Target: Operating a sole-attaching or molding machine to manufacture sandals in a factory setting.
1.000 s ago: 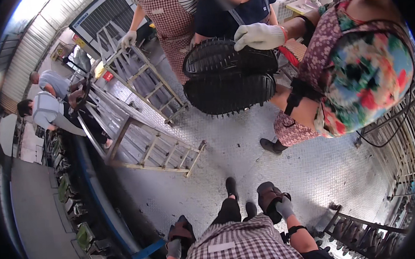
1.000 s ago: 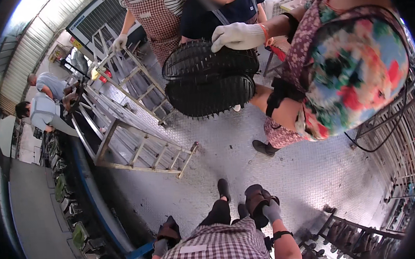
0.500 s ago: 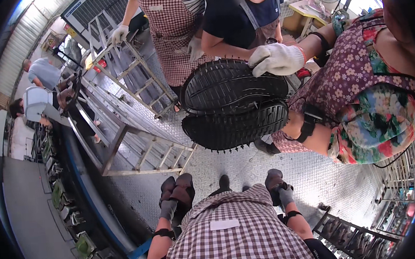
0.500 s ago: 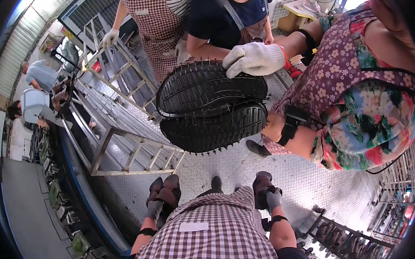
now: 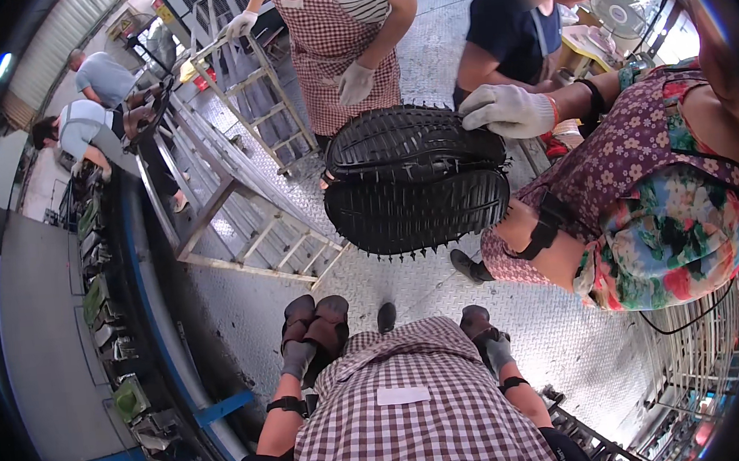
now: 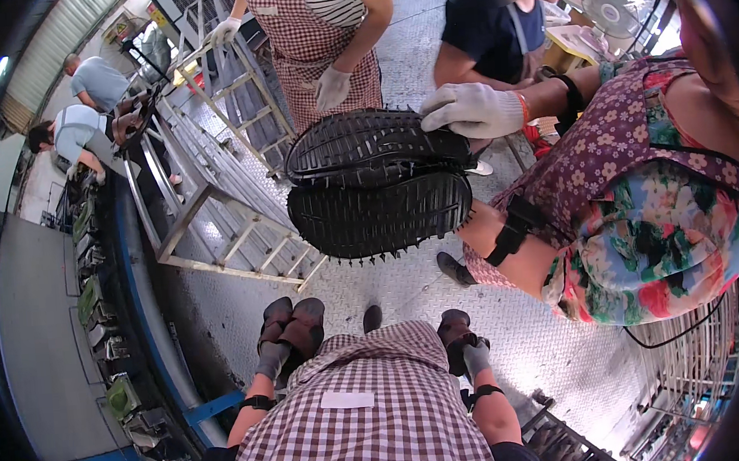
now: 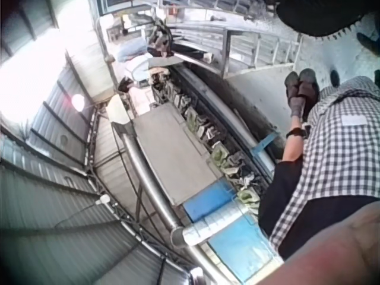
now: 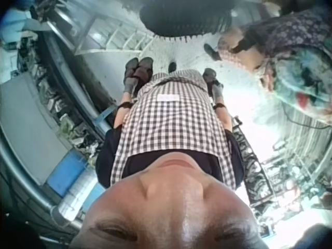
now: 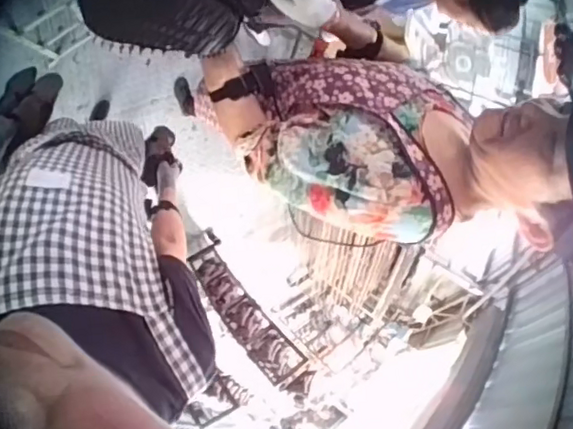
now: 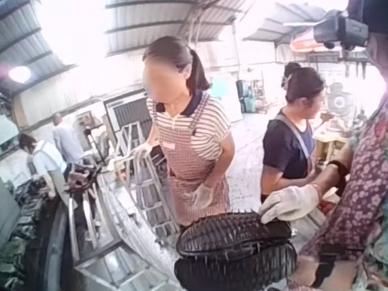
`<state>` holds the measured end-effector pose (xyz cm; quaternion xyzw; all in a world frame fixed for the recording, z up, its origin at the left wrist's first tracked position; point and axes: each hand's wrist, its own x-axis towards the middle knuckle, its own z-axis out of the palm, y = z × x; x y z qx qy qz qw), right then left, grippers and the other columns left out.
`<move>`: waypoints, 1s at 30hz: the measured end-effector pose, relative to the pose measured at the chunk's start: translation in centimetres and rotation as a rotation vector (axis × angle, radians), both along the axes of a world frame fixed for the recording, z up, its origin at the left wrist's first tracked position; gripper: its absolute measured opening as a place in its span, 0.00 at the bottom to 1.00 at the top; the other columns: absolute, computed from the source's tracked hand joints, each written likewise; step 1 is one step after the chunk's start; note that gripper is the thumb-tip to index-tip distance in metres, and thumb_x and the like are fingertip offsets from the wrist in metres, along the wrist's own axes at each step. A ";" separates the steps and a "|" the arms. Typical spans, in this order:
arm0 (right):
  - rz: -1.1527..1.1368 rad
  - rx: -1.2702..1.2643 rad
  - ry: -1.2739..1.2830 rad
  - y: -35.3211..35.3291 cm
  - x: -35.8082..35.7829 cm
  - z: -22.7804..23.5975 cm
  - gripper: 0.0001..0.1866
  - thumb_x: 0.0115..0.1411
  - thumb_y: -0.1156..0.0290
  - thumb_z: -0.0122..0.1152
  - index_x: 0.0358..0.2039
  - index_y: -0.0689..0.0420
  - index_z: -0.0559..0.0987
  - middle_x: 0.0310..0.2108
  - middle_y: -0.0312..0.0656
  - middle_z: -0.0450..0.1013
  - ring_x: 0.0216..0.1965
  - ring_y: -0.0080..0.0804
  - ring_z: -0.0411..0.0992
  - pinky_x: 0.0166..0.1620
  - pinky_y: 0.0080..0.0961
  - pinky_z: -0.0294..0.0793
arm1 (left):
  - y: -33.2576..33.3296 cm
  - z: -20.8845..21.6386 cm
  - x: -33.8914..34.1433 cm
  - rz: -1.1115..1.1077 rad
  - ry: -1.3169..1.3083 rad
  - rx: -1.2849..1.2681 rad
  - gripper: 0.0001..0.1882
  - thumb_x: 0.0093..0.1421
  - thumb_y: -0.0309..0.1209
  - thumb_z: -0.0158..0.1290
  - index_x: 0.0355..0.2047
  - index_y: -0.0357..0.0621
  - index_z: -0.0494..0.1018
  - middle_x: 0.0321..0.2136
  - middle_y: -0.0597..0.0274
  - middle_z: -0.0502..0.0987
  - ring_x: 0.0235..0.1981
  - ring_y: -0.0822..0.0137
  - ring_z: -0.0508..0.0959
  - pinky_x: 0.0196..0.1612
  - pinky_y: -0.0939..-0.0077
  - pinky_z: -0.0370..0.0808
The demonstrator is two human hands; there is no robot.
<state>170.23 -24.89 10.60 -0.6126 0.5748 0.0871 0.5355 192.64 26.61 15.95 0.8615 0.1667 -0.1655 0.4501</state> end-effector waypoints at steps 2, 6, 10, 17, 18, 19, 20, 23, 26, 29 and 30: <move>-0.013 0.016 -0.010 -0.5 -1.0 -0.7 0.14 0.55 0.75 0.61 0.44 0.56 0.79 0.36 0.40 0.78 0.38 0.31 0.77 0.41 0.30 0.76 | 0.1 -0.3 -0.7 0.037 0.025 0.007 0.25 0.58 0.32 0.61 0.56 0.40 0.77 0.55 0.53 0.80 0.57 0.60 0.78 0.60 0.69 0.73; 0.021 0.021 -0.012 -1.1 -2.1 -2.5 0.14 0.56 0.75 0.62 0.44 0.56 0.80 0.35 0.40 0.79 0.38 0.31 0.78 0.41 0.30 0.77 | -0.6 1.2 -1.2 -0.005 0.036 0.103 0.25 0.57 0.32 0.61 0.56 0.40 0.77 0.55 0.53 0.80 0.57 0.60 0.78 0.60 0.69 0.73; -0.015 0.136 -0.045 -1.4 -1.1 -2.0 0.14 0.57 0.75 0.61 0.45 0.55 0.80 0.34 0.39 0.79 0.36 0.31 0.78 0.40 0.31 0.77 | -1.1 2.2 -1.6 -0.006 0.060 0.159 0.25 0.57 0.32 0.61 0.56 0.41 0.77 0.55 0.54 0.80 0.57 0.60 0.78 0.60 0.69 0.73; 0.104 0.069 -0.053 -2.5 1.8 0.2 0.13 0.57 0.77 0.60 0.44 0.55 0.79 0.35 0.38 0.78 0.36 0.31 0.77 0.40 0.30 0.76 | -2.0 2.9 -1.2 -0.065 -0.031 0.174 0.21 0.59 0.29 0.60 0.53 0.41 0.78 0.53 0.54 0.81 0.55 0.61 0.79 0.56 0.69 0.75; 0.118 0.127 -0.060 -2.7 2.2 0.5 0.15 0.58 0.77 0.59 0.46 0.54 0.78 0.38 0.37 0.77 0.38 0.28 0.75 0.41 0.28 0.75 | -2.1 3.1 -1.2 -0.064 -0.028 0.169 0.21 0.58 0.29 0.60 0.53 0.41 0.78 0.53 0.54 0.81 0.55 0.61 0.79 0.56 0.69 0.75; 0.130 0.183 -0.065 -3.1 2.1 0.5 0.16 0.58 0.77 0.59 0.49 0.54 0.76 0.41 0.36 0.76 0.40 0.26 0.74 0.42 0.25 0.74 | -2.2 3.1 -1.1 -0.064 -0.026 0.164 0.21 0.58 0.29 0.60 0.53 0.41 0.78 0.53 0.54 0.81 0.55 0.61 0.79 0.56 0.69 0.75; 0.130 0.185 -0.062 -3.2 2.0 0.5 0.16 0.58 0.77 0.59 0.49 0.54 0.76 0.41 0.36 0.76 0.40 0.26 0.74 0.42 0.25 0.74 | -2.4 3.2 -1.2 -0.066 -0.022 0.157 0.22 0.58 0.30 0.60 0.54 0.41 0.78 0.53 0.54 0.81 0.55 0.61 0.79 0.56 0.69 0.75; 0.068 0.243 -0.173 -3.5 2.2 0.5 0.15 0.58 0.76 0.60 0.47 0.54 0.76 0.41 0.35 0.76 0.40 0.25 0.74 0.41 0.26 0.73 | -2.6 3.6 -1.3 -0.058 -0.015 0.145 0.23 0.57 0.31 0.60 0.54 0.41 0.78 0.53 0.53 0.81 0.55 0.60 0.79 0.57 0.69 0.75; 0.010 0.194 -0.107 -3.5 2.9 1.0 0.16 0.55 0.83 0.61 0.44 0.55 0.79 0.39 0.38 0.79 0.41 0.30 0.77 0.44 0.28 0.76 | -2.7 3.8 -1.5 -0.052 -0.017 0.132 0.24 0.56 0.32 0.61 0.54 0.42 0.78 0.53 0.52 0.81 0.56 0.59 0.79 0.57 0.69 0.75; 0.025 0.197 -0.125 -3.5 3.5 1.8 0.16 0.55 0.83 0.60 0.44 0.55 0.78 0.39 0.38 0.79 0.41 0.30 0.77 0.45 0.28 0.76 | -2.5 3.5 -1.6 -0.045 -0.016 0.121 0.25 0.56 0.33 0.61 0.54 0.42 0.78 0.53 0.52 0.81 0.56 0.59 0.79 0.57 0.69 0.74; 0.051 0.216 -0.135 -3.5 3.9 2.1 0.15 0.55 0.83 0.59 0.44 0.55 0.78 0.39 0.38 0.79 0.41 0.30 0.76 0.45 0.29 0.76 | -2.5 3.2 -1.6 -0.033 -0.028 0.130 0.25 0.55 0.33 0.61 0.54 0.41 0.78 0.53 0.52 0.81 0.55 0.58 0.80 0.56 0.69 0.75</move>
